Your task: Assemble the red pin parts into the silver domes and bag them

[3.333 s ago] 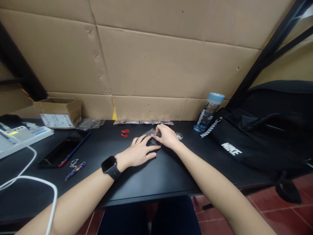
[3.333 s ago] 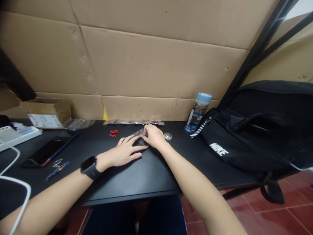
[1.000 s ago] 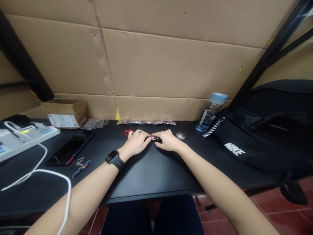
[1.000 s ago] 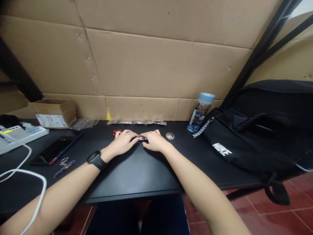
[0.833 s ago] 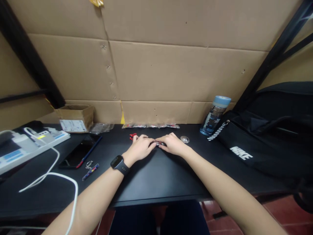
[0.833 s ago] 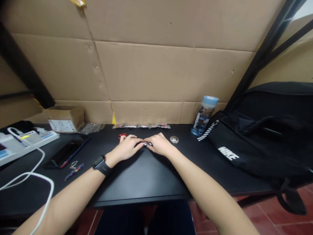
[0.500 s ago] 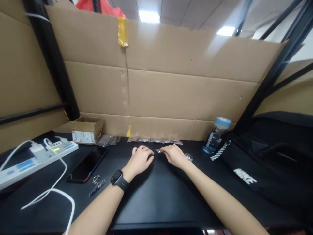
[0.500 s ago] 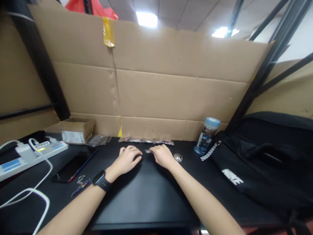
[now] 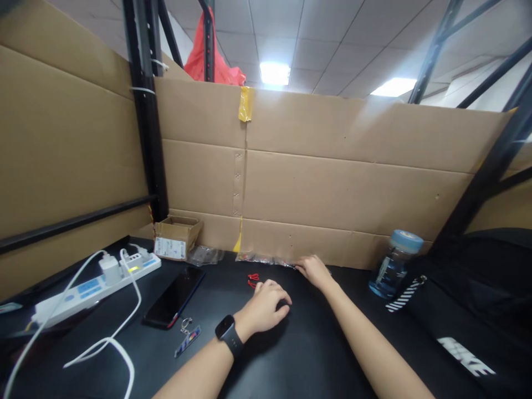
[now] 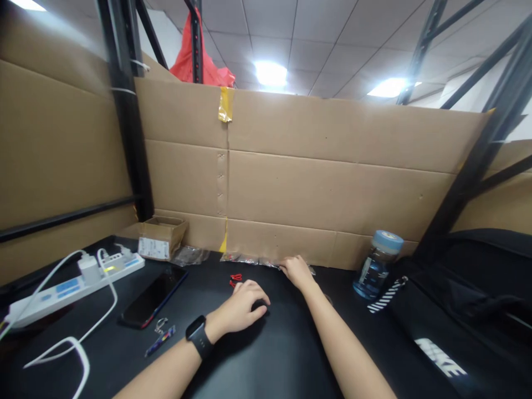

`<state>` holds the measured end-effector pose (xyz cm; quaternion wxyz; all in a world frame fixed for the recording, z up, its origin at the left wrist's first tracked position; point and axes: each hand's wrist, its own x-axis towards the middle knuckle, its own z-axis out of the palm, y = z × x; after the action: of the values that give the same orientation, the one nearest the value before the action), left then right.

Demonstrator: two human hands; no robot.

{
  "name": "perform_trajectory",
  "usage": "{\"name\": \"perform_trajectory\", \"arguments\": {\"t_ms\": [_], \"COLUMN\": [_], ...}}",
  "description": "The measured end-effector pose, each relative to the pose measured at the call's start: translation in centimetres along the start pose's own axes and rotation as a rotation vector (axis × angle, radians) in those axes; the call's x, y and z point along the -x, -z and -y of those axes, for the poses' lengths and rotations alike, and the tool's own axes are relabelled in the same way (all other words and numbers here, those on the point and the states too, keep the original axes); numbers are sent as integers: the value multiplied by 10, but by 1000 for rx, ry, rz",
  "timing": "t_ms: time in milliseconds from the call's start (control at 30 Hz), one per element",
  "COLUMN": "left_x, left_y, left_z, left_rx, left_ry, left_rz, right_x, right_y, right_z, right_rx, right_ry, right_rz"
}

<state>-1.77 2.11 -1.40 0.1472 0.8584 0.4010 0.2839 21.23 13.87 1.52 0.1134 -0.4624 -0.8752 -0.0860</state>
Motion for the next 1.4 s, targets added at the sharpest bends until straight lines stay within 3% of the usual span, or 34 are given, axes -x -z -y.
{"name": "perform_trajectory", "arguments": {"t_ms": [133, 233, 300, 400, 467, 533, 700, 833, 1133, 1400], "left_x": [-1, -3, -3, 0, 4, 7, 8, 9, 15, 16], "left_y": [4, 20, 35, 56, 63, 65, 58, 56, 36, 28], "left_z": [4, 16, 31, 63, 85, 101, 114, 117, 119, 110], "left_rx": [-18, -85, -181, -377, -475, -512, -679, -692, -734, -805], "left_ry": [-16, 42, 152, 440, 620, 706, 806, 865, 869, 884], "left_rz": [5, -42, -123, -251, -216, -143, -179, -114, -142, -188], "right_x": [22, 51, 77, 116, 133, 139, 126, 117, 118, 116], "right_y": [10, 16, 14, 5, 1, 1, 8, 6, 4, 17], "right_z": [-15, -38, -57, -82, -91, -93, -78, -66, -32, -1], "right_rx": [-208, -256, -290, -340, -402, -453, -496, -502, -305, -321], "right_ry": [7, -75, -151, -324, -368, -384, -285, -248, -391, -297], "right_rz": [-103, -143, -158, -246, -216, -190, -185, -155, -73, -211]}}
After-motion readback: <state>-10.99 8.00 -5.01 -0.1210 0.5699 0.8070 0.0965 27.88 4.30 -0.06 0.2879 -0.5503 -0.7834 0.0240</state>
